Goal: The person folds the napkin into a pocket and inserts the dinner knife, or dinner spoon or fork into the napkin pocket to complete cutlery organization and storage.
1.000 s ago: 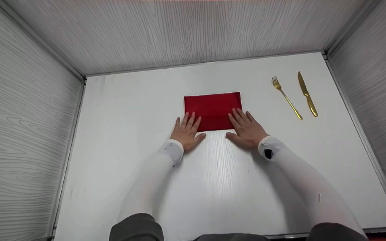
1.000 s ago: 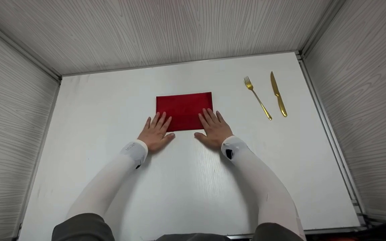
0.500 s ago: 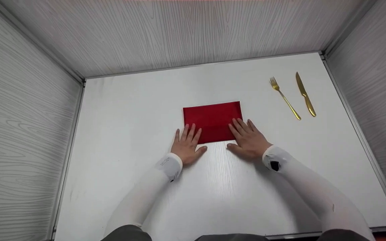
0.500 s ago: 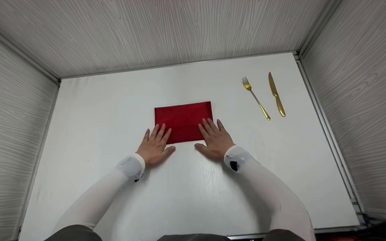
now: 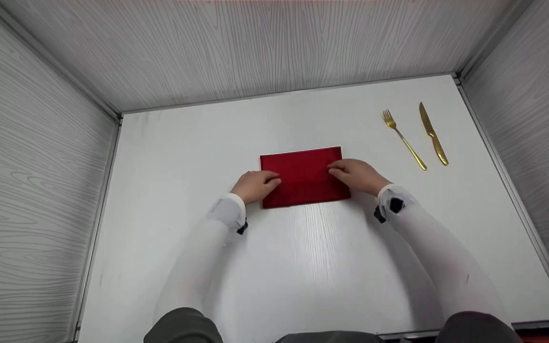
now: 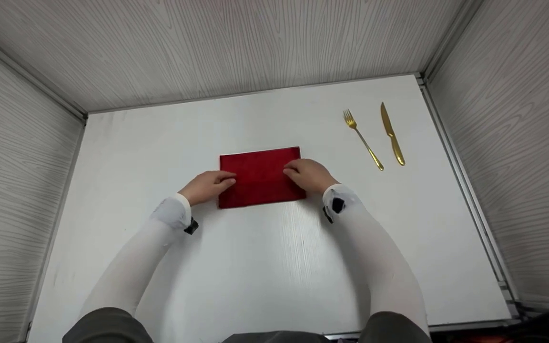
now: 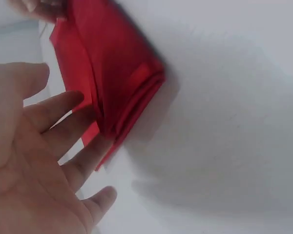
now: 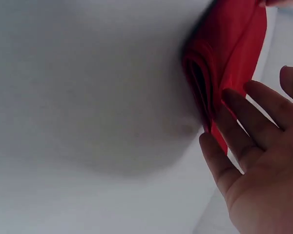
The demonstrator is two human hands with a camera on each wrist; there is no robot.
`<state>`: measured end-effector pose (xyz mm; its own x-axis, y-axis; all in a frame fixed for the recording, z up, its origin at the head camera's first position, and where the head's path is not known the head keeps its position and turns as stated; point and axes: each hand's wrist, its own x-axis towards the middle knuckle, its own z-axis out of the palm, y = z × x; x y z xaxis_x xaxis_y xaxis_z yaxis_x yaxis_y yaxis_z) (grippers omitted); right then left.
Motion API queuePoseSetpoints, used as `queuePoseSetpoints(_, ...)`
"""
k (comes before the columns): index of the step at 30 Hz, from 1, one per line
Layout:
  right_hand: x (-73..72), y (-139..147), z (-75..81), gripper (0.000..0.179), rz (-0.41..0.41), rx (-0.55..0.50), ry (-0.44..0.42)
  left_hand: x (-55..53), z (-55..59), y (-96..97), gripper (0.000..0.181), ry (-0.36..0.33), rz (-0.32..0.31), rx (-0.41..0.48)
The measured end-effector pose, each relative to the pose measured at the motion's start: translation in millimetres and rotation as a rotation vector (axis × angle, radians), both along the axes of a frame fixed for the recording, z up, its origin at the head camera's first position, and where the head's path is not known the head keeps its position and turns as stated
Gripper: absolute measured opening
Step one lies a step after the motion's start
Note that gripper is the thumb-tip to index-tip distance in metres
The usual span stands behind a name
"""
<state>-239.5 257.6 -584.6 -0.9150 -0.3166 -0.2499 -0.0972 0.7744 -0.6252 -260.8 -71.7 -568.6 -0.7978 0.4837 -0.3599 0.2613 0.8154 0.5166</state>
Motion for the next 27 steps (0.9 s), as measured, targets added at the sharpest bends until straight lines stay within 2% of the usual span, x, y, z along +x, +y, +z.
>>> queuePoseSetpoints(3,-12.9,5.4,0.0,0.045,-0.111,-0.121,-0.091,-14.0,0.7,-5.6,0.051,-0.072,0.123,0.109)
queuePoseSetpoints(5,-19.0,8.8,0.1,0.043,-0.173,-0.17,-0.12,-20.5,-0.5,-8.5,0.05,-0.091,0.186,0.146)
queuePoseSetpoints(8,-26.0,11.5,-0.1,0.041,-0.251,-0.193,-0.128,-27.3,-5.4,-9.8,0.048,-0.079,0.276,0.164)
queuePoseSetpoints(12,-34.0,10.7,-1.1,0.05,-0.333,-0.173,-0.112,-34.4,-11.7,-6.4,0.062,-0.058,0.375,0.129)
queuePoseSetpoints(15,-38.8,7.5,-1.8,0.062,-0.349,-0.144,-0.107,-38.8,-13.8,-3.6,0.072,-0.08,0.402,0.111)
queuePoseSetpoints(19,-41.7,2.3,-4.1,0.069,-0.341,-0.106,-0.131,-41.3,-15.6,-1.4,0.074,-0.146,0.427,0.127)
queuePoseSetpoints(23,-41.3,-0.9,-6.7,0.075,-0.341,-0.09,-0.147,-40.8,-16.9,-1.1,0.071,-0.185,0.455,0.132)
queuePoseSetpoints(27,-39.2,-2.3,-9.3,0.076,-0.342,-0.096,-0.147,-39.9,-17.2,-1.9,0.061,-0.185,0.443,0.119)
